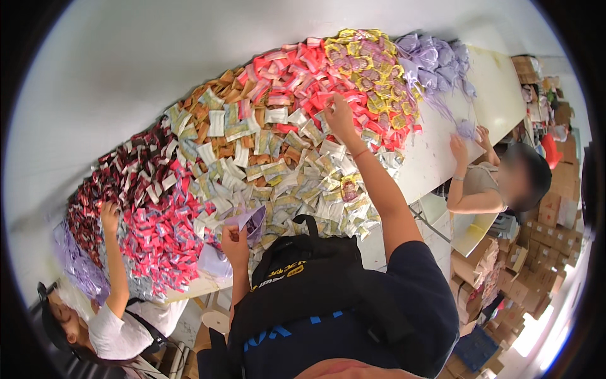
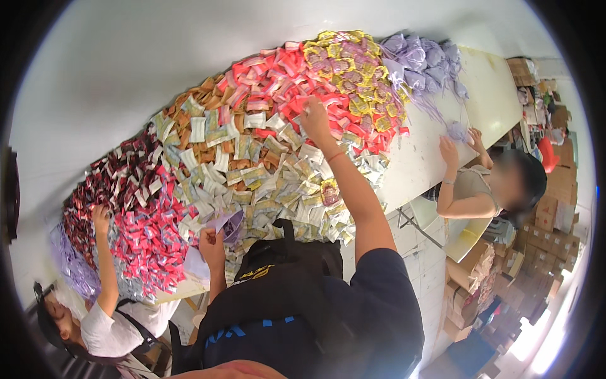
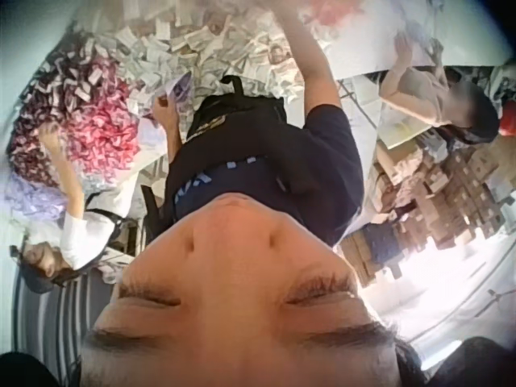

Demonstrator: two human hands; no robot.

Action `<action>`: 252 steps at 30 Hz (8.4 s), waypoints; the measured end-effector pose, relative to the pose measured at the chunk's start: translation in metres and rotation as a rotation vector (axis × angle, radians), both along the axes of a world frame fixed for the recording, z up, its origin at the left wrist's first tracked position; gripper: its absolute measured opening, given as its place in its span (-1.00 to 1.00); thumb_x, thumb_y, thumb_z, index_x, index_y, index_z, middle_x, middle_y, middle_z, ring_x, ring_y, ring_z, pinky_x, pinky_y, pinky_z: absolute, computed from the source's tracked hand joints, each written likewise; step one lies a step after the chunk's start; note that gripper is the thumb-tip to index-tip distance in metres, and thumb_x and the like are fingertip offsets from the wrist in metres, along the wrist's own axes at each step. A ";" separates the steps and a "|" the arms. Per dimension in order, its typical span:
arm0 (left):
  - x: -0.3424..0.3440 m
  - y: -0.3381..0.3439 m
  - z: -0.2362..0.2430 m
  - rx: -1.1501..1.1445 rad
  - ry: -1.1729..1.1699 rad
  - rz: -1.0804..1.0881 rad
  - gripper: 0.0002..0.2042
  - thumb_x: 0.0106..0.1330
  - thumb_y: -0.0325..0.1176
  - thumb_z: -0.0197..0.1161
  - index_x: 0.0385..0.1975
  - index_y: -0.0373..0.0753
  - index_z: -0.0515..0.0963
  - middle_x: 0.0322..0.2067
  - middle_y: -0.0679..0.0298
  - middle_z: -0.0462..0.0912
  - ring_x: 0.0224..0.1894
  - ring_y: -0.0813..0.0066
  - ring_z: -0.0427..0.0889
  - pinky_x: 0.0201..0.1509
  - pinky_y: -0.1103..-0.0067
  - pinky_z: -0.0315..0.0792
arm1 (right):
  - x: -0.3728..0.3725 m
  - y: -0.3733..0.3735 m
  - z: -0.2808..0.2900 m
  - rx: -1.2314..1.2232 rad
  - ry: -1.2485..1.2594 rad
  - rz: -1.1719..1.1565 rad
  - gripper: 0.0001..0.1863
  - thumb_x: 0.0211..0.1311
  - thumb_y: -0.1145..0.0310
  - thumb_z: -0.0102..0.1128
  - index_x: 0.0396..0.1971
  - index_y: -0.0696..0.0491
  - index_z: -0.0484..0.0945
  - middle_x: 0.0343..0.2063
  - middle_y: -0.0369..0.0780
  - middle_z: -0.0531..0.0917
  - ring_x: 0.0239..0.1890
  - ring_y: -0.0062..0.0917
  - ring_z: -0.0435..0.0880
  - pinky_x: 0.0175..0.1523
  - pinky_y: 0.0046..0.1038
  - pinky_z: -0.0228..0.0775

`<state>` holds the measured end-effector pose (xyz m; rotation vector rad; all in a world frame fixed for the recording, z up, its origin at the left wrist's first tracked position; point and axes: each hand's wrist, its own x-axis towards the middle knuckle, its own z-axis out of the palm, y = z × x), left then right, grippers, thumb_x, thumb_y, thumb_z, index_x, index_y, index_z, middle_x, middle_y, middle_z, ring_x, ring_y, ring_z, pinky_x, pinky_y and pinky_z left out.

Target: The person repeatedly picks small pre-wrapped items from a large pile on a table and places them into a purple plastic bag. The person continues this one-by-one packing process for the duration of the clip.

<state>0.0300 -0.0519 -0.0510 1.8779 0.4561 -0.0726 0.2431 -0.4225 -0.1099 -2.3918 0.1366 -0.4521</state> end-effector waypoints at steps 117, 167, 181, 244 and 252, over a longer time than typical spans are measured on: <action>0.030 0.017 -0.048 -1.044 0.567 -0.083 -0.82 0.30 -0.32 -0.03 -0.53 -0.22 0.38 -0.80 0.49 0.17 -0.80 0.70 0.08 -0.73 0.71 0.01 | -0.243 0.143 0.013 1.286 0.988 0.285 -0.75 0.24 0.26 -0.04 -0.57 0.07 0.37 -0.67 -0.35 0.38 -0.64 -0.67 0.37 -0.52 -0.61 0.20; -0.044 0.056 -0.005 0.059 0.070 0.103 -0.93 0.09 -0.55 0.16 -0.42 -0.35 0.50 -0.53 0.40 0.42 -0.50 0.72 0.34 -0.42 0.74 0.25 | -0.058 0.154 -0.044 -0.024 0.168 0.366 -0.67 -0.25 0.32 0.31 -0.38 0.06 0.49 -0.47 -0.17 0.51 -0.32 -0.28 0.54 -0.24 -0.35 0.41; -0.002 0.022 0.001 -0.015 0.041 -0.059 -0.96 0.14 -0.53 0.15 -0.43 -0.34 0.47 -0.58 0.47 0.35 -0.54 0.76 0.22 -0.47 0.75 0.15 | 0.013 -0.048 -0.044 -0.154 0.509 -0.591 -0.35 -0.28 -0.22 0.30 -0.32 0.05 0.55 -0.37 -0.12 0.65 -0.29 -0.25 0.64 -0.19 -0.28 0.44; -0.030 -0.056 -0.001 0.142 -0.385 -0.364 -0.85 0.20 -0.34 0.19 -0.55 -0.23 0.46 -0.68 0.13 0.48 -0.64 0.18 0.50 -0.59 0.45 0.32 | -0.229 0.190 0.007 0.848 1.087 0.379 -0.83 0.13 0.39 -0.02 -0.38 0.14 0.51 -0.48 -0.18 0.60 -0.50 -0.47 0.59 -0.44 -0.47 0.43; -0.021 -0.055 -0.009 0.052 -0.194 -0.158 -0.84 0.26 -0.34 0.13 -0.49 -0.28 0.43 -0.70 0.12 0.46 -0.67 0.30 0.49 -0.59 0.51 0.30 | -0.212 0.174 0.076 2.086 1.087 0.061 -0.69 0.18 0.37 -0.07 -0.12 0.21 0.38 -0.16 -0.09 0.50 -0.11 -0.39 0.53 -0.03 -0.32 0.44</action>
